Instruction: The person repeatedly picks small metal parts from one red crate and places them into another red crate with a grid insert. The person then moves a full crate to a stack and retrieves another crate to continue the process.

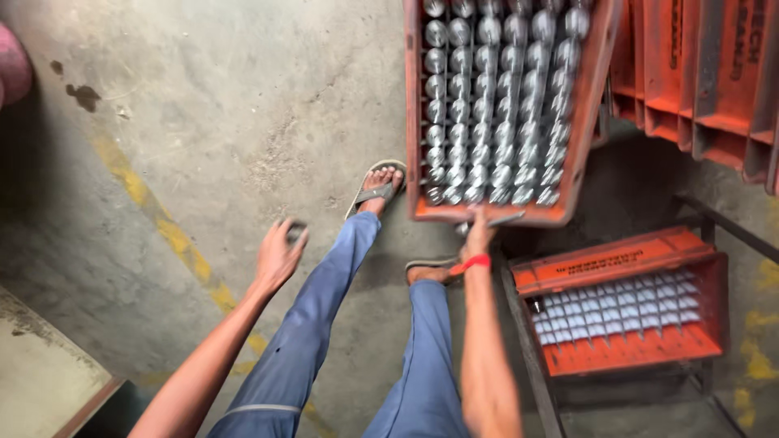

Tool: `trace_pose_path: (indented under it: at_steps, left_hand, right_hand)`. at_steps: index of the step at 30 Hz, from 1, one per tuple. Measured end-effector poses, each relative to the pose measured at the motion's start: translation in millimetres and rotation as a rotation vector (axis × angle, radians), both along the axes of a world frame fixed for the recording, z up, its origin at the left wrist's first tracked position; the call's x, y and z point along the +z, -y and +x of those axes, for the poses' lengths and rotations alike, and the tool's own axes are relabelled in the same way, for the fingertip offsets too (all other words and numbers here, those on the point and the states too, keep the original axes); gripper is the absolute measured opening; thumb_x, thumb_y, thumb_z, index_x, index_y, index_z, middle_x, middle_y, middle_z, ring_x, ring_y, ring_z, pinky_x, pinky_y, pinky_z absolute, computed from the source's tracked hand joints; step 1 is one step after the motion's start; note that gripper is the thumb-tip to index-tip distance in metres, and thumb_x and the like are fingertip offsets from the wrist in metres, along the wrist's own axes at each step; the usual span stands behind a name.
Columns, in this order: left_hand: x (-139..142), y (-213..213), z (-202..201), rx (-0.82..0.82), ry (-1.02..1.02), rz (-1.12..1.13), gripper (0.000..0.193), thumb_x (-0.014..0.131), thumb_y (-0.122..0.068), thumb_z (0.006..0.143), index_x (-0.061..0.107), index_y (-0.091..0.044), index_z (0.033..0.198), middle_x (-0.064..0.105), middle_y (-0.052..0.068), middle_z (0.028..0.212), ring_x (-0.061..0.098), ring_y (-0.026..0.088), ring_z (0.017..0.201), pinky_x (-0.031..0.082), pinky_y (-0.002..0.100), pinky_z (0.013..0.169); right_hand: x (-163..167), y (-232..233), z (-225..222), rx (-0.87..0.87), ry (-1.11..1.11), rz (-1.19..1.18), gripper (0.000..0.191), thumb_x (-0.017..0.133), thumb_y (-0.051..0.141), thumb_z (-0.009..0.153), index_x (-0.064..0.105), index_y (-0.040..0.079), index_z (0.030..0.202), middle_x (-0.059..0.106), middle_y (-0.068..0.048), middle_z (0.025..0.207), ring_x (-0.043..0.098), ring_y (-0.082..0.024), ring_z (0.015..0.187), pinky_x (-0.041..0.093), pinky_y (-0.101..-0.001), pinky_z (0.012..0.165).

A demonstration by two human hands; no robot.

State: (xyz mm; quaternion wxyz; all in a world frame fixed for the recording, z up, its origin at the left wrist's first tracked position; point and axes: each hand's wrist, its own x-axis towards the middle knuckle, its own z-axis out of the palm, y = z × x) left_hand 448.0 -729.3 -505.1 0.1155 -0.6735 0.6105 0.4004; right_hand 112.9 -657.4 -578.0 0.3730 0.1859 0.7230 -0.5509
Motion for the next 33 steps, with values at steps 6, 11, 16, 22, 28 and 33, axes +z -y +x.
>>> trace_pose_path:
  at_steps: [6,11,16,22,28,33]
  left_hand:
    - [-18.8,90.0,-155.0,-0.357,-0.270,-0.345,0.023,0.066,-0.021,0.100,0.066,-0.011,0.121,0.064,0.013,0.114,0.063,0.036,0.109,0.053,0.045,0.090]
    - [-58.8,120.0,-268.8,-0.819,-0.434,-0.723,0.065,0.070,-0.042,0.087,0.056,0.001,0.134,0.059,0.021,0.133,0.054,0.040,0.126,0.048,0.048,0.104]
    - [-105.3,122.6,-344.9,-1.049,-0.209,-0.061,0.085,0.069,-0.077,0.078,0.060,-0.002,0.115,0.067,0.021,0.116,0.064,0.040,0.111,0.051,0.050,0.094]
    - [-81.5,126.7,-341.8,-0.998,-0.172,0.002,0.056,0.064,-0.067,0.088,0.071,-0.012,0.096,0.073,0.017,0.086,0.072,0.039,0.082,0.056,0.053,0.073]
    - [45.2,133.6,-219.3,-0.946,-0.090,0.031,0.046,0.065,-0.054,0.088,0.071,-0.010,0.096,0.069,0.023,0.081,0.067,0.046,0.078,0.054,0.055,0.067]
    - [223.1,117.3,-115.7,-0.693,0.090,0.191,0.050,0.067,-0.057,0.080,0.075,-0.013,0.104,0.075,0.017,0.090,0.072,0.038,0.091,0.055,0.050,0.080]
  right_hand:
    - [59.6,-11.4,73.2,-0.274,0.479,0.113,0.025,0.081,0.028,0.079,0.069,0.011,0.095,0.059,0.000,0.086,0.058,-0.015,0.068,0.050,-0.0326,0.058]
    - [76.3,-39.9,73.5,-0.216,0.444,0.327,0.037,0.078,0.027,0.078,0.074,0.001,0.103,0.068,-0.003,0.101,0.063,-0.017,0.086,0.052,-0.0338,0.076]
    - [78.6,-60.6,67.9,-0.196,0.304,0.269,0.053,0.078,0.022,0.072,0.067,-0.003,0.118,0.067,-0.007,0.120,0.060,-0.020,0.109,0.046,-0.0337,0.097]
    - [99.1,-74.3,72.7,-0.292,0.305,0.309,0.064,0.077,0.018,0.071,0.059,0.000,0.130,0.061,-0.007,0.132,0.057,-0.021,0.118,0.044,-0.0354,0.102]
    - [193.5,-147.7,94.3,-0.043,0.425,0.244,0.055,0.076,0.022,0.084,0.063,-0.010,0.126,0.067,-0.011,0.119,0.060,-0.023,0.111,0.048,-0.0370,0.097]
    - [309.6,-219.9,119.4,0.123,0.373,0.231,0.049,0.079,0.020,0.081,0.060,-0.004,0.119,0.066,-0.012,0.107,0.061,-0.024,0.098,0.048,-0.0388,0.087]
